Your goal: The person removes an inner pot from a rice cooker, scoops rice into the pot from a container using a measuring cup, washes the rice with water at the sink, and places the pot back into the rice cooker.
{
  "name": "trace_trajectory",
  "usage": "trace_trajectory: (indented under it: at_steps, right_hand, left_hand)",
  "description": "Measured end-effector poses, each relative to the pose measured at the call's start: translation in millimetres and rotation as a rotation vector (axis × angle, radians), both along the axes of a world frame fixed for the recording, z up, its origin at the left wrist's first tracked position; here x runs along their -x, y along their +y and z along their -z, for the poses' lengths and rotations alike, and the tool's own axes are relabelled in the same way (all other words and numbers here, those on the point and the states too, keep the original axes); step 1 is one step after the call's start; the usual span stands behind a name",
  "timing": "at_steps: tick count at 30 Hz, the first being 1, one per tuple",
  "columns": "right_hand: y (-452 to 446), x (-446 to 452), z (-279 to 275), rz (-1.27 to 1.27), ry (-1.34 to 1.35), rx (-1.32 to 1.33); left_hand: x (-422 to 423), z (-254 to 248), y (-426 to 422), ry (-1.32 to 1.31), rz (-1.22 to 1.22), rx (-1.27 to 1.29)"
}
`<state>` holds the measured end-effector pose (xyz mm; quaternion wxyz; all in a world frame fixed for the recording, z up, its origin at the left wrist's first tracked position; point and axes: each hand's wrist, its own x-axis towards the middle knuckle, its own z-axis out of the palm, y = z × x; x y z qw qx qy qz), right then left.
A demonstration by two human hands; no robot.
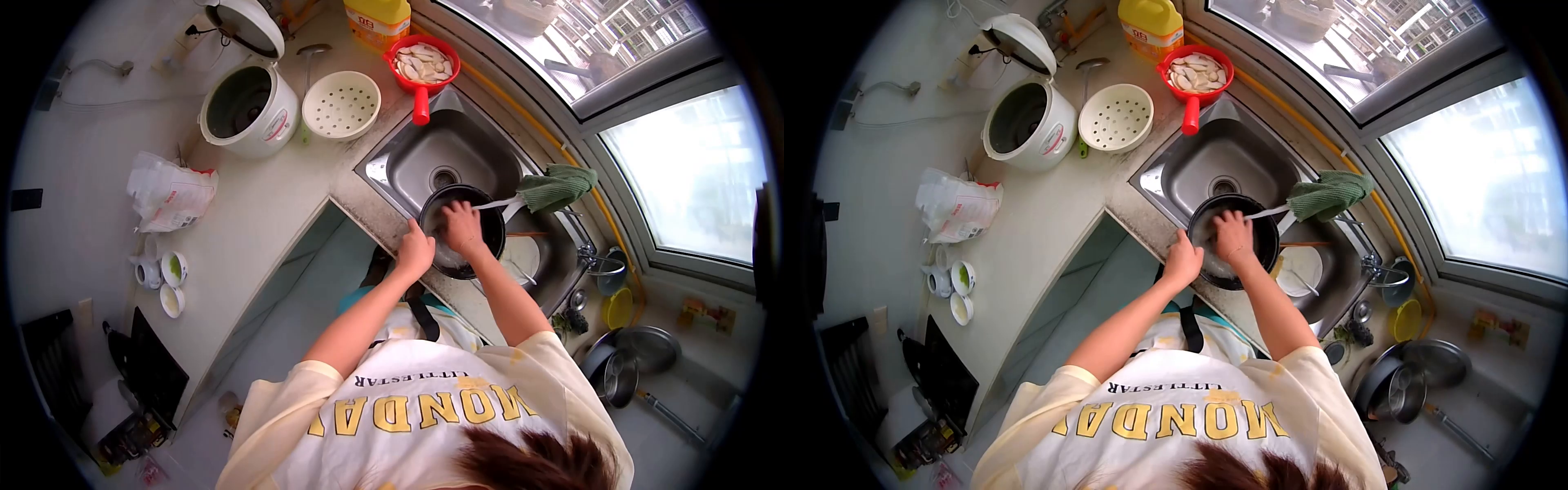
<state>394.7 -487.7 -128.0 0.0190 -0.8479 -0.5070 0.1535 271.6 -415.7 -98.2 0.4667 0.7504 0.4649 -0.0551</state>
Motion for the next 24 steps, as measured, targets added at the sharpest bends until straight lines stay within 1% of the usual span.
trace_trajectory:
  at_steps: [1,2,3,5,7,8,11,12,15,16,19,20,23,24]
  right_hand:
    - [0,-7,-2,0.066,-0.070,0.080]
    - [1,-10,3,0.139,-0.039,0.234]
    - [-3,-9,5,0.134,-0.049,0.366]
    - [0,-8,9,0.227,0.215,0.691]
    - [7,-8,32,-0.042,0.444,0.720]
    - [12,-7,28,-0.180,0.557,0.730]
    - [-4,3,1,-0.047,0.139,0.049]
    - [-6,1,-3,-0.040,0.011,0.067]
    - [-13,6,29,0.349,0.110,0.424]
    - [-11,3,38,0.386,0.211,0.606]
    - [2,-15,37,0.022,0.516,0.724]
    - [-3,-19,49,0.066,0.481,0.487]
    - [-7,-10,-3,0.091,-0.054,0.134]
    - [-15,-11,11,0.077,-0.107,0.094]
  left_hand:
    - [2,0,-1,0.005,-0.002,-0.011]
    - [1,-2,-2,0.007,0.000,-0.024]
    - [0,-5,-2,0.005,0.003,-0.037]
    - [-2,-6,-2,0.014,-0.017,-0.025]
    - [-2,-3,-2,0.014,-0.022,-0.002]
    - [-1,-1,-2,0.008,-0.018,-0.006]
    - [-1,-1,-1,-0.006,-0.008,-0.011]
    - [-1,-3,0,-0.009,-0.006,-0.006]
    - [1,-4,-2,0.006,-0.017,0.007]
    - [-1,-3,-2,0.010,-0.023,0.011]
    - [0,-1,-1,0.017,-0.008,0.012]
    - [1,-1,-2,0.014,-0.004,0.011]
    - [2,-3,-1,0.011,0.000,0.000]
    - [1,-4,-1,0.017,0.002,-0.009]
